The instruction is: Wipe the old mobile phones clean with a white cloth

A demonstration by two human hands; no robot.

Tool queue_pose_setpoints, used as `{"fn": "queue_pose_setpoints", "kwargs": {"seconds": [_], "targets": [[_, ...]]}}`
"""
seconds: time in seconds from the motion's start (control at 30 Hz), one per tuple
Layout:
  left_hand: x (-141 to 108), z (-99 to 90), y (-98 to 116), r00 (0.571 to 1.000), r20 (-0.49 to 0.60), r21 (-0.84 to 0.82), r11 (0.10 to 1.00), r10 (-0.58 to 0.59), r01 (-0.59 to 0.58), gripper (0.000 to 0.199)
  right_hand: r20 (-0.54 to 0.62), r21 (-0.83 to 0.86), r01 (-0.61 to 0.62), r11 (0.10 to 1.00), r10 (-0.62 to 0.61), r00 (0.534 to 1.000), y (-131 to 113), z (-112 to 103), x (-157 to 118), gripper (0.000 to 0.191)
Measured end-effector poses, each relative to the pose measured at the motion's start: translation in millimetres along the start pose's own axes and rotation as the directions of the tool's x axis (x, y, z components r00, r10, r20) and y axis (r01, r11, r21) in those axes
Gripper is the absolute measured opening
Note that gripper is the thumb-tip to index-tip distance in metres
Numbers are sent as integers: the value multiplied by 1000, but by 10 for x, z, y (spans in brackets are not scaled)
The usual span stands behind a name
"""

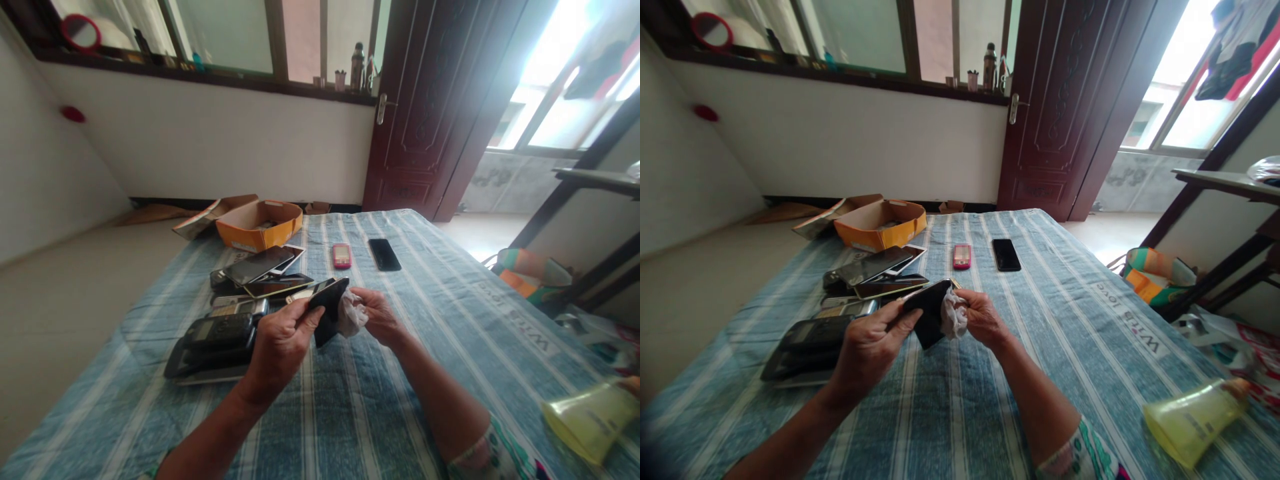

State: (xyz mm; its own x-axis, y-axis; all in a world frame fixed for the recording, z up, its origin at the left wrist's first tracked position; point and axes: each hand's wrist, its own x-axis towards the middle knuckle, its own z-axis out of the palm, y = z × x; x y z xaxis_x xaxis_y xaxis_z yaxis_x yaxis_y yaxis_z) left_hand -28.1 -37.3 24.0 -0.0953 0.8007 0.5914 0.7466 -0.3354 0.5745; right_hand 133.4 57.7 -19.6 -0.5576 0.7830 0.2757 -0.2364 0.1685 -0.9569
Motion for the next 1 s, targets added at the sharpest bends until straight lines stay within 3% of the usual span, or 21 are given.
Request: {"fn": "queue_pose_setpoints", "kwargs": {"seconds": [0.47,1.0], "targets": [[23,-29,-40,998,-14,18,998,-54,54,28,132,-23,-100,995,102,986,223,-74,-30,39],[-5,-10,-10,1000,-7,-5,1000,-30,30,21,-20,-22,29,999,-30,999,-27,-7,-8,34]]}}
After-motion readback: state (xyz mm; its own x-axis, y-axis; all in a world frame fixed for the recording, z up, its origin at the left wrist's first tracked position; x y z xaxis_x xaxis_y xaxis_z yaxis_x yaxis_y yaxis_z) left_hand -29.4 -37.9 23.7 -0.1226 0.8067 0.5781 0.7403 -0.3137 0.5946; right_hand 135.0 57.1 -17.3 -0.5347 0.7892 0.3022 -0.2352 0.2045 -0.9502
